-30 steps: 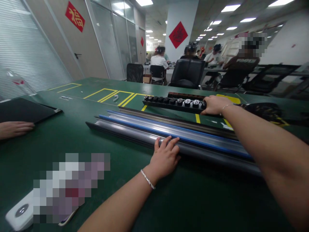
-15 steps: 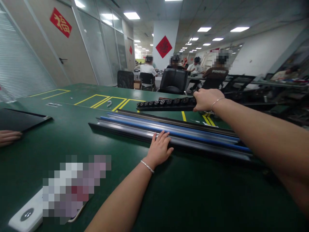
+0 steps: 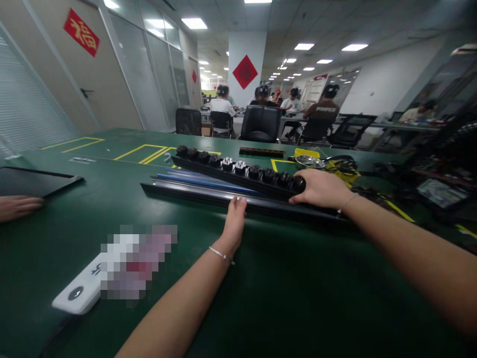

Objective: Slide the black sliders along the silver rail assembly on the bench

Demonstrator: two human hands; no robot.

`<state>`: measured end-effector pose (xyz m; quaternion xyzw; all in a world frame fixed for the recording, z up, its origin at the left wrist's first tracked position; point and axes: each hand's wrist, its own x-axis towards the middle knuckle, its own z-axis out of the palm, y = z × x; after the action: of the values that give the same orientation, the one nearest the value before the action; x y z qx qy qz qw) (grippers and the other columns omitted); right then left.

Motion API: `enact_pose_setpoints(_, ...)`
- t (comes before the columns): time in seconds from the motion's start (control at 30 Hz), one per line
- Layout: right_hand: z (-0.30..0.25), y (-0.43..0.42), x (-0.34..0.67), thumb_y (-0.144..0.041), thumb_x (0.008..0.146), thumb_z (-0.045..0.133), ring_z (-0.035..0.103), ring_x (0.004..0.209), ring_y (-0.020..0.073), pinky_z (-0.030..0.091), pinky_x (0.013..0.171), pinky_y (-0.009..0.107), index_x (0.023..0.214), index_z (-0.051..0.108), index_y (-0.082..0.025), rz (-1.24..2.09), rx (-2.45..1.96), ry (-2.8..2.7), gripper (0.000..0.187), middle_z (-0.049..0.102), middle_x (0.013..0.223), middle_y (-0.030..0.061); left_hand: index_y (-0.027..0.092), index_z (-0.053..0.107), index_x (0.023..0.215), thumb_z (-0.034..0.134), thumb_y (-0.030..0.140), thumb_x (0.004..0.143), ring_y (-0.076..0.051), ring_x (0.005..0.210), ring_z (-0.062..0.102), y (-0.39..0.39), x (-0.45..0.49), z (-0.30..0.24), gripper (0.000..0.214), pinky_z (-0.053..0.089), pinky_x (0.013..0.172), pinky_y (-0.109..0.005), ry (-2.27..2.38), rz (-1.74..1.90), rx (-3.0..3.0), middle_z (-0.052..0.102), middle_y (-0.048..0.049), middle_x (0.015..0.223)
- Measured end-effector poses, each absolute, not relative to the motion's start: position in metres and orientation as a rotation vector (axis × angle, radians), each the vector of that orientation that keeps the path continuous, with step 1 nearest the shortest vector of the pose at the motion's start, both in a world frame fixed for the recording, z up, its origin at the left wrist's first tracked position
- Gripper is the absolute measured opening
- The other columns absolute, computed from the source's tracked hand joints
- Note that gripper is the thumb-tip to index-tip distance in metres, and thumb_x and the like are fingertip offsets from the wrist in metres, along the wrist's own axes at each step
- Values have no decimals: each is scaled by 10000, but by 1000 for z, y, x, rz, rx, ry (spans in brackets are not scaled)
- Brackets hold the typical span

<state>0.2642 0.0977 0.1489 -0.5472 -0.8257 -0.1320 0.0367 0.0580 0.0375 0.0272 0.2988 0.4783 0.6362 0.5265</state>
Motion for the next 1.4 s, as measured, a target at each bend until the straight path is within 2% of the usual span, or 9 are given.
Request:
enact_pose_setpoints(0.27,89,41,246,-616,582,658,595,972,290,473,751,370,1212,537,-207,-172,-1692,-2630,761,593,1167,92,182,555,962,531,320,850,-140,889,638,-23,56,35,180,468,863,-300,1131,1522,300,608,-83,1086)
enact_pose_setpoints(0.7,59,50,197,-605,559,699,594,983,289,459,773,347,1136,569,-216,-36,-1607,-2685,708,598,1147,110,227,550,800,517,309,793,-142,947,605,-25,47,27,89,471,839,-284,1354,1545,311,631,-20,940)
enact_pose_setpoints(0.77,57,55,194,-610,562,694,591,991,288,457,780,348,1128,570,-215,-24,-1584,-2699,701,599,1149,110,224,543,839,507,319,789,-148,966,600,-24,49,21,114,465,856,-293,1376,1538,383,628,-28,960)
enact_pose_setpoints(0.93,55,64,191,-608,563,695,584,1008,288,461,784,357,1120,570,-213,39,-1558,-2735,694,596,1163,115,204,463,1131,494,334,798,-178,1142,510,-19,55,4,359,405,969,-333,1569,1497,647,521,-95,1215)
enact_pose_setpoints(1.03,55,60,188,-560,582,711,568,1038,287,450,832,366,1170,539,-193,30,-1549,-2731,714,591,1177,127,185,435,1180,530,303,776,-207,1177,471,-20,59,-1,431,369,1015,-364,1728,1503,944,444,-132,1273)
enact_pose_setpoints(1.13,56,43,197,-439,651,710,506,1130,281,386,951,382,1258,468,-156,-123,-1378,-2680,712,557,1226,145,180,414,1216,535,233,758,-232,1211,423,-26,59,3,477,341,1042,-421,1753,1639,1401,444,-133,1262)
enact_pose_setpoints(1.2,56,27,215,-414,743,629,449,1190,270,339,1008,384,1272,450,-170,-197,-1280,-2536,610,507,1292,132,189,412,1234,522,226,776,-239,1254,378,-31,58,8,473,291,1077,-449,1731,1663,1780,436,-128,1295)
enact_pose_setpoints(1.3,48,4,258,-385,850,444,485,1121,280,378,956,399,1170,509,-159,-270,-1541,-2104,397,551,1182,153,189,449,1235,510,223,800,-246,1305,328,-30,61,15,441,261,1099,-448,1717,1416,2217,446,-118,1332)
enact_pose_setpoints(1.4,32,-8,302,-424,843,409,512,1059,313,421,881,427,1108,516,-156,-258,-1830,-1717,391,568,1086,169,186,450,1284,516,255,812,-259,1367,240,-20,72,16,481,213,1120,-452,1638,1184,2543,422,-113,1396)
